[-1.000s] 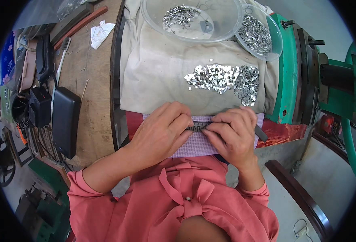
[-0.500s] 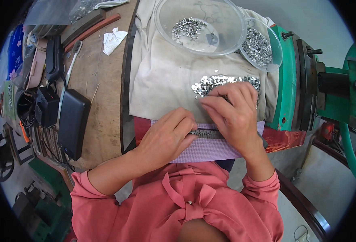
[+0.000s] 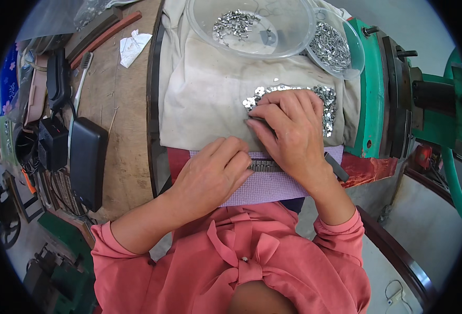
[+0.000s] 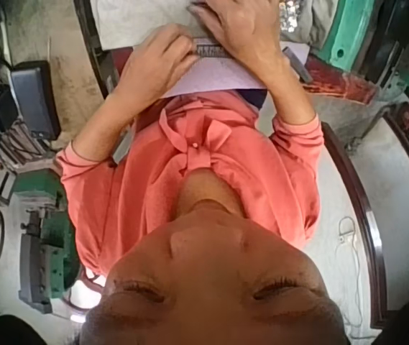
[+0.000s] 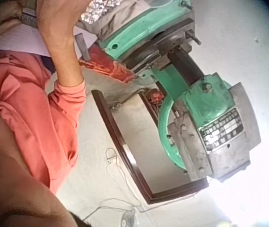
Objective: The person places small silver metal pieces into a purple grid-like tray, then uses a green press machine to process them. They repeat this cycle of loading the tray and operating the press throughout the clip.
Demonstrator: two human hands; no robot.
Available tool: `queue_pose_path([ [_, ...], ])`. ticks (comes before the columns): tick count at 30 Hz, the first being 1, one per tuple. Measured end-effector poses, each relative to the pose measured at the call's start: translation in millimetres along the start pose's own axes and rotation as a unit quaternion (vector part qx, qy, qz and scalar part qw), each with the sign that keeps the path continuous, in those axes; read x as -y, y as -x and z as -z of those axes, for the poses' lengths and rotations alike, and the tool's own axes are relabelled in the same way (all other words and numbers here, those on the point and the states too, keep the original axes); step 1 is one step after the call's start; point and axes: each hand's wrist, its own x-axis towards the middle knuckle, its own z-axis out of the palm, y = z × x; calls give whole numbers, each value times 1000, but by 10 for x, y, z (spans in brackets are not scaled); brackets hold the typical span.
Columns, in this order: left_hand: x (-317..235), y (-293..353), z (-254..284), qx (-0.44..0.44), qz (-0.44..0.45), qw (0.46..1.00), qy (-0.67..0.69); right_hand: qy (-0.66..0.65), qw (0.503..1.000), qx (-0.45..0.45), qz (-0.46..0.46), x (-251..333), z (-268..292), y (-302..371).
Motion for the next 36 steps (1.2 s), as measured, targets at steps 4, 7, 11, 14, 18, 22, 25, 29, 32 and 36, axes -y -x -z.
queue_pose_path([
  [4,3,0,4,5,-2,1000,3,-2,1000,2,-3,-7,-6,-11],
  [7,-5,-12,-4,7,-13,1000,-7,-11,1000,-4,-10,-9,-8,10],
  [11,-35,-74,-82,5,-40,999,-35,1,1000,-6,-19,27,-24,-15],
  [14,-8,-88,-123,7,-52,997,-50,-2,1000,-6,-28,28,-22,-29],
  [18,-14,-85,-132,-1,-47,998,-49,-17,999,-8,-36,15,-6,-13],
  [22,-19,-74,-98,-6,-35,999,-36,-33,999,-16,-28,-2,-3,0],
  [25,-31,-104,-49,-20,-12,1000,-13,-38,999,-14,-16,-19,17,-3],
  [29,51,-160,98,-56,22,998,-24,-26,1000,-6,-13,-8,16,-30],
  [32,97,-210,245,-68,35,996,-47,-28,999,4,-30,0,10,-45],
  [36,136,-299,293,-40,30,994,-102,-38,999,-9,-26,-8,46,-14],
])
